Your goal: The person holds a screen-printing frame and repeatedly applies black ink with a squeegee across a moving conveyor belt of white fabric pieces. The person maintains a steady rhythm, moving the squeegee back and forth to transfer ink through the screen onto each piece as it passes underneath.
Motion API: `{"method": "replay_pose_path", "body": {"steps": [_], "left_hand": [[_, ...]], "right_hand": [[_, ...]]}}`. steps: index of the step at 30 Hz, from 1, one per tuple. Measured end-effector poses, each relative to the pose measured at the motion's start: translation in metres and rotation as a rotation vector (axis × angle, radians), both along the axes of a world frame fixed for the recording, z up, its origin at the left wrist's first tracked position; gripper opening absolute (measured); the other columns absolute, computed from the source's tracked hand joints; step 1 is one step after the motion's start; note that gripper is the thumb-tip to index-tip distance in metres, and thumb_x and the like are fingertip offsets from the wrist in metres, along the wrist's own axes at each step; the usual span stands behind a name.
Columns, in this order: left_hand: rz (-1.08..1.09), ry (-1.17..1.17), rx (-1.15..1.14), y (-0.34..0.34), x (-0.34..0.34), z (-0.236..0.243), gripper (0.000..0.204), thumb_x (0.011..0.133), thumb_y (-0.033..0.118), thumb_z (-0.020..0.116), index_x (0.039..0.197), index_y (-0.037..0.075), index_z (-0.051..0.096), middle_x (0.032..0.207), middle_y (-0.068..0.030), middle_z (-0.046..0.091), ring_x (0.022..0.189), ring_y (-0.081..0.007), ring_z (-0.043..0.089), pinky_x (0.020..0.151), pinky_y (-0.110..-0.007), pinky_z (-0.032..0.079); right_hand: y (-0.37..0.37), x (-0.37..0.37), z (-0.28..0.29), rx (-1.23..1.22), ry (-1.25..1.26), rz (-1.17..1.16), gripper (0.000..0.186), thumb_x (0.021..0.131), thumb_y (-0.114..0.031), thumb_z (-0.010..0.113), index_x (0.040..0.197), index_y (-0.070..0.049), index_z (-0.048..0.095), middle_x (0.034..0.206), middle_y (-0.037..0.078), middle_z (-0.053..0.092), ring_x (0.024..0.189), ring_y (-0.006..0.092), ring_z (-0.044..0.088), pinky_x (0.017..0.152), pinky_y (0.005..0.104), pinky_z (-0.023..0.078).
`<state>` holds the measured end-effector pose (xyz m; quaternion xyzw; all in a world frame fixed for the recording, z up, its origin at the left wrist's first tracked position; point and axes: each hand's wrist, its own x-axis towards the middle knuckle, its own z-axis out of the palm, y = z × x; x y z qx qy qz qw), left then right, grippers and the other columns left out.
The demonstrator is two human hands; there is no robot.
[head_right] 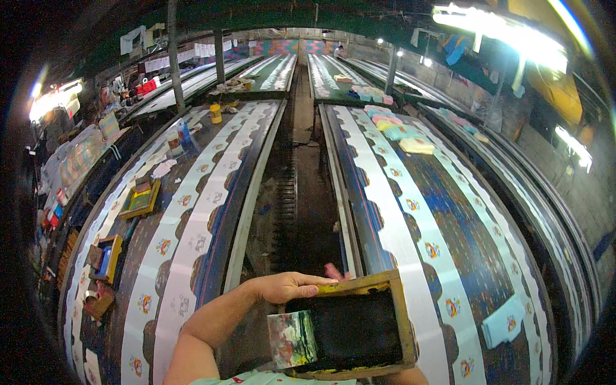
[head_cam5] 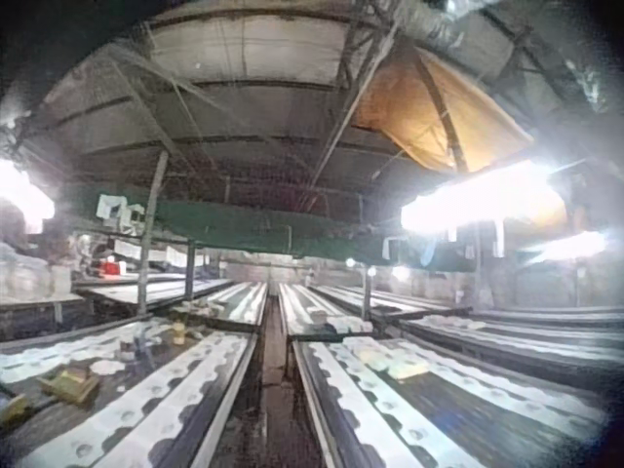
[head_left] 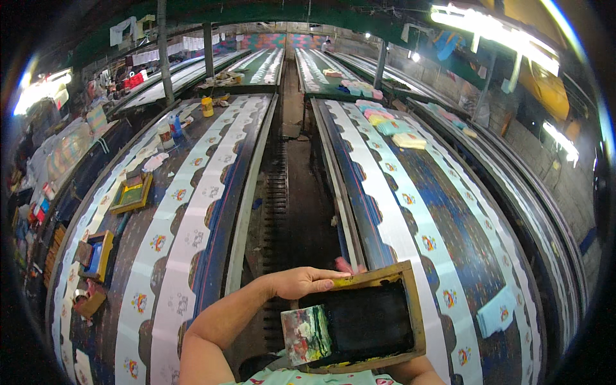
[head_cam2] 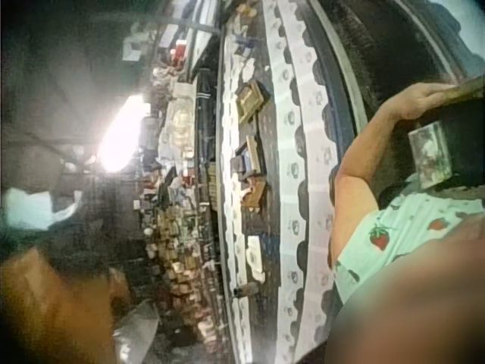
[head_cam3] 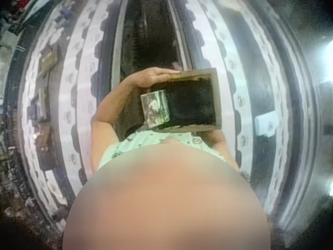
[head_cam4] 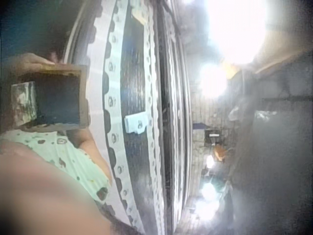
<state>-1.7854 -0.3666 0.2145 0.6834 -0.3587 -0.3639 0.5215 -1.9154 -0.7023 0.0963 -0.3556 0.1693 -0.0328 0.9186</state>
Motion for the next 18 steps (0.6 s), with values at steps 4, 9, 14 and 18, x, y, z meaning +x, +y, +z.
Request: {"method": "replay_pose_path", "body": {"steps": [4, 9, 14, 18], "left_hand": [[0.054, -0.028, 0.000, 0.036, 0.056, 0.006, 0.066, 0.121, 0.054, 0.051, 0.176, 0.018, 0.049, 0.174, -0.0133, 0.055, 0.158, -0.0271, 0.052, 0.133, -0.040, 0.037], [0.130, 0.022, -0.046, 0.065, 0.111, -0.010, 0.068, 0.120, 0.055, 0.052, 0.176, 0.018, 0.048, 0.173, -0.0129, 0.056, 0.157, -0.0268, 0.053, 0.133, -0.040, 0.038], [0.127, 0.032, -0.010, 0.072, 0.190, -0.013, 0.064, 0.122, 0.051, 0.050, 0.176, 0.017, 0.049, 0.171, -0.0126, 0.059, 0.155, -0.0250, 0.055, 0.132, -0.039, 0.039], [0.116, -0.036, 0.051, 0.075, 0.276, -0.008, 0.066, 0.120, 0.051, 0.054, 0.176, 0.017, 0.048, 0.173, -0.0136, 0.057, 0.159, -0.0268, 0.052, 0.134, -0.040, 0.037]], "right_hand": [[0.022, 0.069, 0.009, -0.023, -0.013, 0.015, 0.048, 0.116, -0.047, 0.062, 0.149, -0.012, 0.063, 0.133, 0.011, 0.074, 0.112, 0.0271, 0.074, 0.103, 0.0492, 0.062], [0.049, 0.151, 0.011, -0.026, -0.008, 0.058, 0.049, 0.116, -0.048, 0.062, 0.151, -0.013, 0.063, 0.133, 0.011, 0.073, 0.112, 0.0268, 0.074, 0.103, 0.0489, 0.062], [0.073, 0.240, 0.004, -0.001, -0.022, 0.134, 0.050, 0.116, -0.048, 0.062, 0.152, -0.014, 0.062, 0.134, 0.010, 0.073, 0.111, 0.0265, 0.074, 0.102, 0.0486, 0.062], [0.081, 0.323, -0.005, 0.041, -0.040, 0.203, 0.050, 0.116, -0.049, 0.062, 0.153, -0.014, 0.061, 0.135, 0.010, 0.073, 0.111, 0.0263, 0.074, 0.101, 0.0484, 0.062]]}}
